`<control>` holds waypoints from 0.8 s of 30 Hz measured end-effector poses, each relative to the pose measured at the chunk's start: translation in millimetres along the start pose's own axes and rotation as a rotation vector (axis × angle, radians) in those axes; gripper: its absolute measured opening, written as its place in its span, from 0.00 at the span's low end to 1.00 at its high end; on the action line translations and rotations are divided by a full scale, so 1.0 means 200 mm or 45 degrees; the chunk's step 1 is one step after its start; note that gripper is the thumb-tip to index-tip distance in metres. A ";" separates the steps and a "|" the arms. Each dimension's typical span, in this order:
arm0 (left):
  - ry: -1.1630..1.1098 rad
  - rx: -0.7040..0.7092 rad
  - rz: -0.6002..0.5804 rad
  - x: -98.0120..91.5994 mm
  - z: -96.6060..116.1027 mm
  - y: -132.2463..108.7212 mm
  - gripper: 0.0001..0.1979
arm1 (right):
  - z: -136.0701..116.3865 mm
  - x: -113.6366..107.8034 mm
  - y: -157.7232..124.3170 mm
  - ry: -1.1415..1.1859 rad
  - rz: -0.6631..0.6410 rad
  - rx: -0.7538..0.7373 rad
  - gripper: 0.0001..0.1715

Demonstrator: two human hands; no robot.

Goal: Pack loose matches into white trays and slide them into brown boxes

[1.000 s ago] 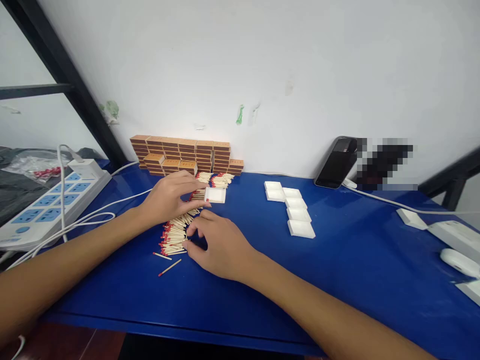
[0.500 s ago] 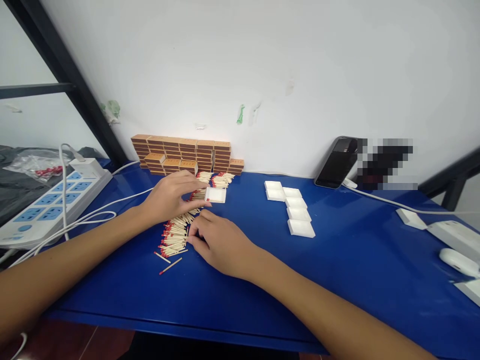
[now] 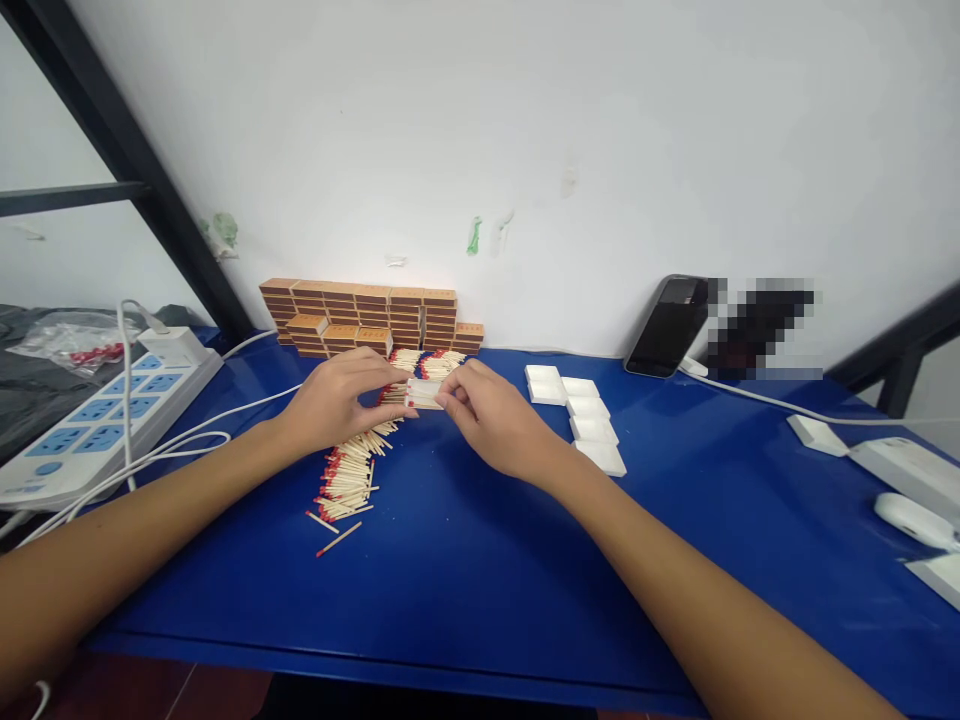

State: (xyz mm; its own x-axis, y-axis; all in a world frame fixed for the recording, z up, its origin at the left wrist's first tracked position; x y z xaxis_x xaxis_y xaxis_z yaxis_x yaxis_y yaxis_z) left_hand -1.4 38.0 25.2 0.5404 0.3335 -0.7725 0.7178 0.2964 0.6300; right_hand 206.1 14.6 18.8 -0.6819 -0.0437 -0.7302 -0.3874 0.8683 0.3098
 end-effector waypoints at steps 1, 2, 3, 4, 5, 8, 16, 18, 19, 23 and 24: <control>-0.005 0.002 0.011 0.00 0.00 0.00 0.21 | 0.01 -0.01 0.01 -0.011 0.015 0.011 0.08; -0.011 0.004 0.020 0.00 0.01 0.00 0.21 | 0.02 -0.01 0.01 -0.032 0.027 0.018 0.08; -0.017 0.004 0.030 0.00 0.01 0.00 0.21 | 0.02 -0.01 0.01 -0.062 0.039 0.020 0.08; -0.023 0.001 0.038 0.00 0.01 0.00 0.21 | 0.02 -0.01 0.01 -0.099 0.049 0.018 0.08; -0.027 -0.002 0.044 0.00 0.01 0.00 0.21 | 0.02 -0.01 0.01 -0.138 0.055 0.012 0.08; -0.034 -0.002 0.054 0.00 0.00 0.00 0.21 | 0.02 0.00 0.00 -0.233 0.057 -0.025 0.08; -0.074 -0.022 0.049 0.00 0.01 0.00 0.22 | -0.02 0.02 -0.02 -0.341 0.190 -0.193 0.08; -0.071 -0.039 0.043 0.00 0.01 0.00 0.21 | -0.04 0.02 -0.03 -0.287 0.212 -0.195 0.09; -0.068 -0.044 0.039 0.00 0.00 0.00 0.21 | -0.06 0.03 -0.03 -0.241 0.215 -0.193 0.09; -0.046 -0.037 0.034 0.00 -0.01 0.00 0.19 | -0.14 0.09 -0.08 -0.016 0.080 -0.164 0.05; -0.040 -0.036 0.034 0.00 -0.01 -0.01 0.19 | -0.16 0.11 -0.09 0.028 0.009 -0.141 0.04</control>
Point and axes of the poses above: each hand's wrist, its own y-axis towards the middle knuckle, its own x-axis out of the palm, z = x × y, the point moved 4 cm from there along y, towards the middle knuckle, and after that the axes turned 6 degrees about x, right-handed, at the moved point
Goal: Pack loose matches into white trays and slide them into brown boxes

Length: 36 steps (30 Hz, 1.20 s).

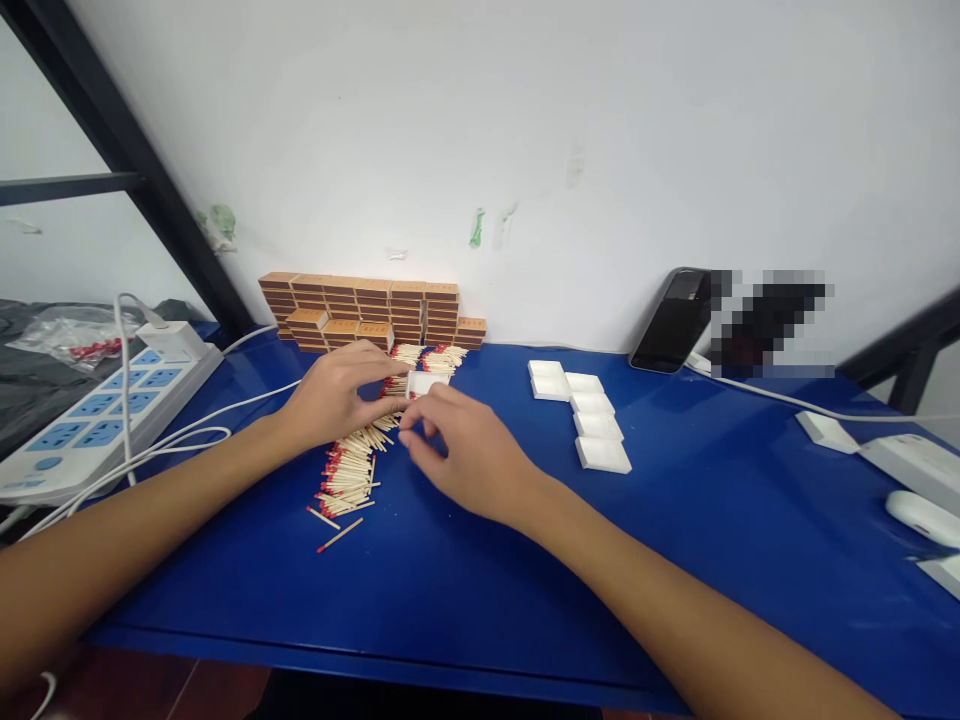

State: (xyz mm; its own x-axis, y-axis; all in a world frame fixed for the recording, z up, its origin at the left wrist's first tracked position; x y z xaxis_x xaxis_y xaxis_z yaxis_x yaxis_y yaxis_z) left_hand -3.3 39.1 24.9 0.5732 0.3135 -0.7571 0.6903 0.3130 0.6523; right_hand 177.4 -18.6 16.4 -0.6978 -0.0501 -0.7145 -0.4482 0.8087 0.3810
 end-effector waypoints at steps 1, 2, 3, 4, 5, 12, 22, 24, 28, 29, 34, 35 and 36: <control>0.002 -0.004 -0.001 0.00 0.00 0.00 0.19 | -0.02 0.03 -0.01 0.037 -0.073 0.025 0.03; 0.003 -0.011 -0.004 0.00 0.00 0.00 0.20 | -0.04 0.05 -0.03 0.062 -0.144 0.048 0.03; 0.001 -0.019 -0.005 0.00 0.00 0.00 0.20 | -0.05 0.08 -0.04 0.075 -0.204 0.062 0.03; 0.000 -0.027 -0.008 0.00 0.00 0.00 0.20 | -0.06 0.10 -0.05 0.075 -0.256 0.064 0.04; -0.001 -0.034 -0.010 0.00 0.00 0.00 0.21 | -0.07 0.12 -0.05 0.067 -0.295 0.060 0.05; 0.004 -0.016 -0.012 0.00 0.01 0.00 0.21 | -0.09 0.18 -0.05 -0.054 -0.405 0.080 0.03; 0.038 -0.010 -0.025 -0.01 0.02 0.00 0.21 | -0.12 0.16 -0.04 -0.130 -0.337 0.057 0.04; 0.032 -0.010 -0.023 -0.01 0.02 0.00 0.20 | -0.13 0.16 -0.03 -0.134 -0.319 0.041 0.03; 0.020 0.002 -0.004 -0.01 0.02 0.00 0.20 | -0.14 0.20 -0.03 -0.142 -0.358 0.012 0.04; 0.021 0.003 0.000 -0.01 0.02 0.00 0.21 | -0.13 0.20 -0.03 -0.144 -0.369 0.009 0.04; 0.014 0.004 -0.006 -0.01 0.02 -0.01 0.21 | -0.14 0.22 -0.04 -0.164 -0.428 0.018 0.04; 0.013 0.001 -0.009 0.00 0.02 -0.01 0.21 | -0.14 0.22 -0.04 -0.175 -0.436 0.021 0.04; 0.014 -0.003 -0.013 0.00 0.02 -0.01 0.21 | -0.14 0.23 -0.04 -0.187 -0.444 0.022 0.05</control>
Point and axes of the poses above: each hand's wrist, its own y-axis towards the middle knuckle, its own x-axis out of the palm, z = x × y, the point moved 4 cm from there along y, towards the middle knuckle, and after that the axes turned 6 degrees about x, right-handed, at the moved point
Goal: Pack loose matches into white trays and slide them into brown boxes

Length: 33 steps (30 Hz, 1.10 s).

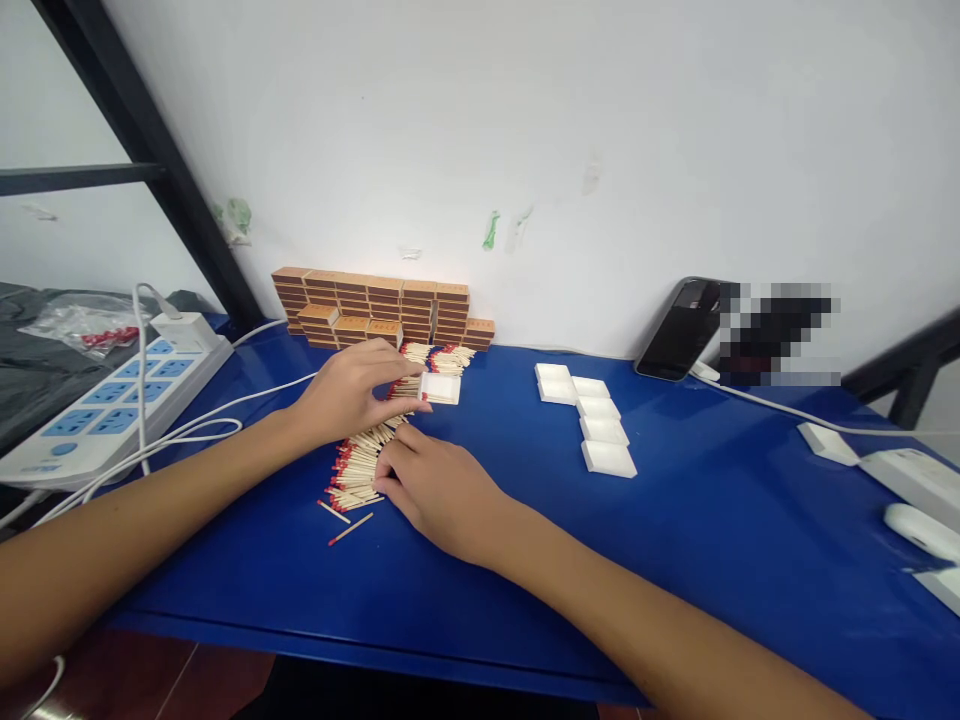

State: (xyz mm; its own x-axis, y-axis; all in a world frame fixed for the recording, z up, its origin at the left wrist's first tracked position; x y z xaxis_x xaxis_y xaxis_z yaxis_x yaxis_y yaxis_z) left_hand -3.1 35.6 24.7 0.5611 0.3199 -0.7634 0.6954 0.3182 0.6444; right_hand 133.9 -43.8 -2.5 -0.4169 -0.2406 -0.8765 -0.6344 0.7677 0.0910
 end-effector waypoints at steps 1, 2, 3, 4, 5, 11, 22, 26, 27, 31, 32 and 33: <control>0.003 -0.004 -0.003 0.00 0.00 0.00 0.21 | 0.00 0.00 0.00 -0.013 -0.006 -0.001 0.05; 0.006 -0.006 -0.008 0.00 0.00 0.00 0.21 | 0.00 0.00 0.00 -0.026 -0.011 -0.004 0.06; 0.008 -0.007 -0.011 0.00 0.00 0.00 0.21 | 0.00 0.00 0.00 -0.040 -0.013 -0.008 0.06; 0.011 -0.007 -0.010 0.00 0.00 0.00 0.21 | 0.00 0.00 0.00 -0.053 -0.012 -0.009 0.07; 0.013 -0.005 -0.007 0.00 0.00 0.00 0.21 | 0.00 0.00 0.00 -0.063 -0.006 -0.009 0.07; 0.025 0.006 0.006 0.00 -0.01 0.00 0.21 | 0.05 -0.03 -0.01 -0.058 0.073 0.025 0.04; 0.034 0.016 -0.032 0.01 -0.01 -0.01 0.18 | 0.10 -0.09 -0.02 0.017 0.093 0.080 0.04; 0.021 0.010 -0.026 0.01 -0.02 -0.01 0.18 | 0.11 -0.12 -0.03 -0.017 0.120 0.033 0.05; 0.018 -0.003 -0.032 0.01 -0.02 -0.01 0.18 | 0.13 -0.15 -0.02 -0.029 0.166 0.009 0.05; 0.015 -0.032 -0.061 0.01 -0.03 -0.01 0.20 | 0.23 -0.30 -0.01 -0.107 0.487 -0.019 0.05; 0.008 -0.034 -0.063 0.01 -0.03 0.00 0.20 | 0.27 -0.34 -0.01 -0.138 0.559 0.001 0.05; -0.007 -0.033 -0.060 0.01 -0.03 0.00 0.21 | 0.30 -0.37 -0.01 -0.169 0.612 0.020 0.05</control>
Point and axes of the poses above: each hand's wrist, its own y-axis towards the middle knuckle, its own x-axis out of the palm, z = x × y, the point moved 4 cm from there along y, towards the middle knuckle, and after that the axes turned 6 degrees about x, right-handed, at the moved point
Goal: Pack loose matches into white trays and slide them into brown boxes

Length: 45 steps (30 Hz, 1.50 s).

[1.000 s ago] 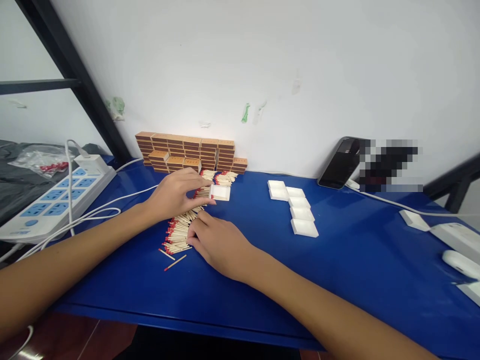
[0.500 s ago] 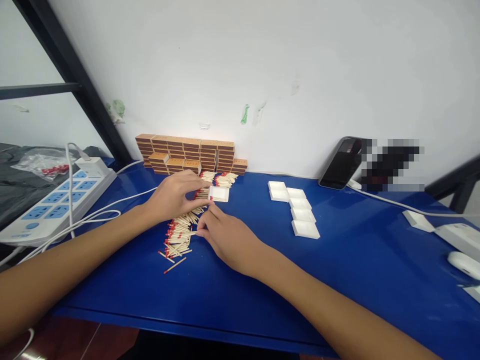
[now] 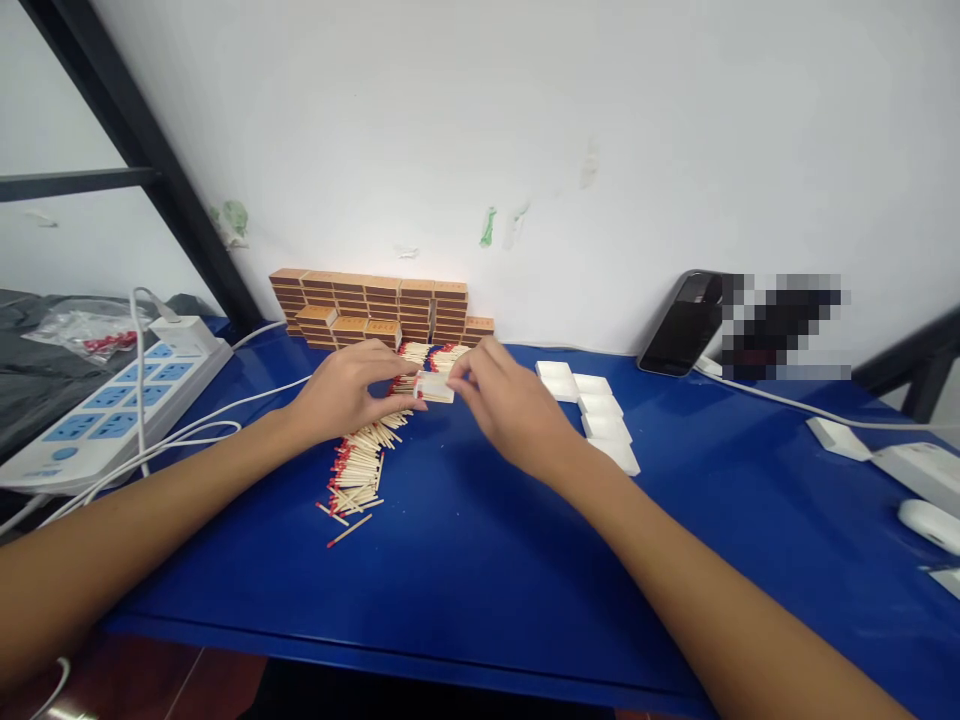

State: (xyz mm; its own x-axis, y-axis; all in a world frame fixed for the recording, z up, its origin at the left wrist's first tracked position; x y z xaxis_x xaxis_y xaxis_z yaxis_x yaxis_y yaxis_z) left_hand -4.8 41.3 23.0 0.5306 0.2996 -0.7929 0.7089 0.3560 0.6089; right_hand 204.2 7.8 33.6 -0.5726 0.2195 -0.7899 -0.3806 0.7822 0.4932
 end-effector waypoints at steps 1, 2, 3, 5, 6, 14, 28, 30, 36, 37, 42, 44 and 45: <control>-0.020 0.002 0.010 0.00 0.00 0.00 0.22 | 0.03 -0.01 0.01 -0.026 0.030 0.011 0.04; -0.040 0.000 0.023 -0.01 0.01 0.00 0.22 | 0.05 -0.01 0.02 -0.045 0.040 0.018 0.04; -0.056 -0.004 0.039 -0.01 0.01 0.01 0.22 | 0.07 -0.01 0.02 -0.056 0.034 0.019 0.04; -0.077 -0.016 0.068 -0.01 0.01 0.01 0.22 | 0.08 0.02 0.02 -0.063 -0.003 0.013 0.04; -0.081 -0.019 0.078 -0.01 0.01 0.01 0.22 | 0.08 0.04 0.01 -0.065 -0.020 0.010 0.05; -0.109 -0.028 0.098 0.00 0.01 0.01 0.22 | 0.08 0.07 0.00 -0.060 -0.021 -0.019 0.04; -0.089 -0.050 0.070 0.00 -0.01 0.00 0.24 | 0.00 0.07 -0.03 0.323 -0.024 0.047 0.04; -0.080 -0.030 0.067 0.00 -0.02 0.00 0.22 | -0.07 0.09 -0.05 0.404 -0.146 0.031 0.04; -0.063 -0.055 0.066 0.00 -0.01 0.00 0.22 | -0.27 0.18 -0.16 0.450 -0.492 -0.026 0.04; -0.065 -0.066 0.057 0.00 -0.01 0.00 0.23 | -0.29 0.20 -0.17 0.440 -0.516 -0.038 0.03; -0.068 -0.070 0.049 0.00 0.00 0.00 0.23 | -0.36 0.23 -0.22 0.415 -0.486 -0.032 0.03; -0.064 -0.071 0.042 0.00 0.01 0.00 0.23 | -0.37 0.24 -0.22 0.407 -0.443 -0.012 0.04; -0.062 -0.072 0.036 0.00 0.01 0.00 0.23 | -0.38 0.24 -0.23 0.401 -0.431 -0.003 0.04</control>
State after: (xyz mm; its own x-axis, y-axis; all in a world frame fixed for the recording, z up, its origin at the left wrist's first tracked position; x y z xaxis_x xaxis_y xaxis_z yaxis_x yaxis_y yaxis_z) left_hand -3.1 40.0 22.8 0.5729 0.2677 -0.7747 0.6664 0.3981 0.6304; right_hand 138.3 -62.3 0.7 -0.6085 -0.2361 -0.7576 -0.5855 0.7780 0.2278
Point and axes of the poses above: each hand's wrist, its own y-axis towards the middle knuckle, its own x-axis out of the palm, z = x × y, the point moved 4 cm from there along y, towards the middle knuckle, and after that the axes turned 6 degrees about x, right-handed, at the moved point
